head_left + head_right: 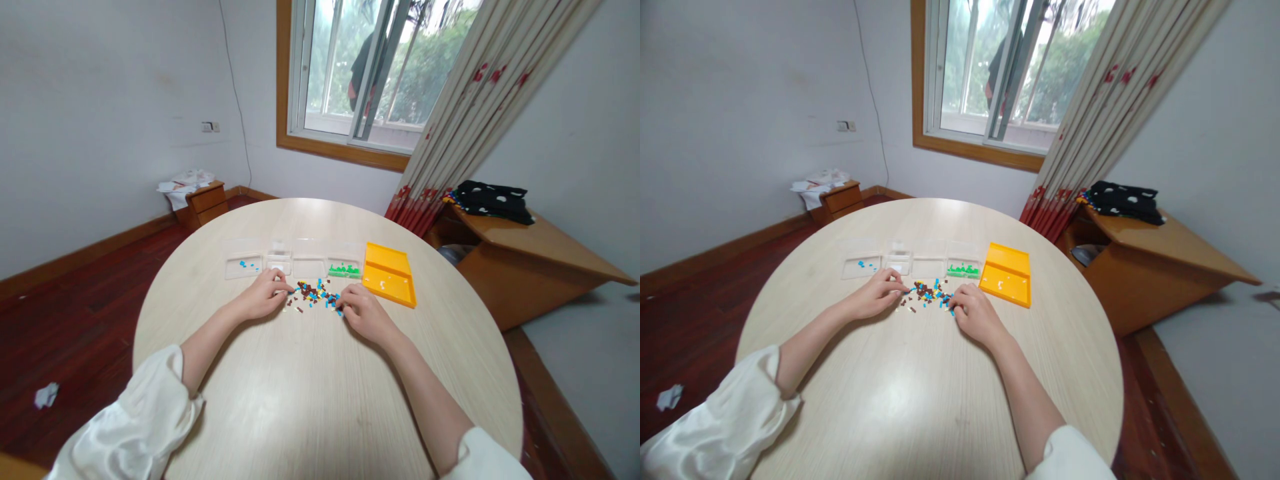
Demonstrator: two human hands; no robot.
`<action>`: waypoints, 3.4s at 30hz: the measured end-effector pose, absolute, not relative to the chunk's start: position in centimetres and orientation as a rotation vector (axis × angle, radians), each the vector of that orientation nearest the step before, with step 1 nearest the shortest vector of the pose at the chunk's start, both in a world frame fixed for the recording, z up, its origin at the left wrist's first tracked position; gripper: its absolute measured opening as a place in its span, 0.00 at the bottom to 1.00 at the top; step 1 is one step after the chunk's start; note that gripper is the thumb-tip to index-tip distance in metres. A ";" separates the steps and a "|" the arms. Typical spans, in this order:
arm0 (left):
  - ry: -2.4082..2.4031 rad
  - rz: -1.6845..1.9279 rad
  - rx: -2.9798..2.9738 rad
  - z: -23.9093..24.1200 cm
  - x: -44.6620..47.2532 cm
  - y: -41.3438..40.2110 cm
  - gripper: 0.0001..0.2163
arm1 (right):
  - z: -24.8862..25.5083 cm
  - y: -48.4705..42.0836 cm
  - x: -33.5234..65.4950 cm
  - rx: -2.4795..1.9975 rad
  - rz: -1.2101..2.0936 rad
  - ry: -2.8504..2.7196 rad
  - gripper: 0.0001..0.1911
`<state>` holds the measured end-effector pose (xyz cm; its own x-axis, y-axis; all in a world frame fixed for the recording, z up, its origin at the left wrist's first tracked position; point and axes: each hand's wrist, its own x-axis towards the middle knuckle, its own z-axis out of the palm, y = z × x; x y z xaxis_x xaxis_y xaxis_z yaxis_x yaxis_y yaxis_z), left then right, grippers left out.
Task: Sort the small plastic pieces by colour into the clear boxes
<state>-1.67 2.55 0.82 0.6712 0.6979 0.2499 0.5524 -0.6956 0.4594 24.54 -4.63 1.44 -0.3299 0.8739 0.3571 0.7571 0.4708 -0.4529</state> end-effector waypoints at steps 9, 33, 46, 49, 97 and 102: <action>1.020 0.610 2.554 0.3 -1.8 2.9 0.14 | 1.5 -5.0 24.4 -1.326 0.338 -2.253 0.16; 1.256 0.717 2.492 -0.9 -2.9 4.8 0.14 | 1.8 -4.5 26.2 -1.474 0.015 -1.855 0.08; 1.397 0.700 2.498 -0.1 -2.9 4.5 0.10 | 1.0 -3.3 31.1 -1.615 -0.371 -1.411 0.19; 1.493 0.819 2.378 0.4 -2.8 4.3 0.10 | 1.0 -3.2 30.9 -1.592 -0.384 -1.425 0.20; 1.655 1.336 1.968 2.3 -4.0 4.2 0.16 | 0.5 -3.1 29.5 -1.492 -0.254 -1.577 0.14; 1.738 1.489 1.805 2.7 -4.7 4.8 0.13 | 0.5 -3.1 29.5 -1.494 -0.245 -1.583 0.14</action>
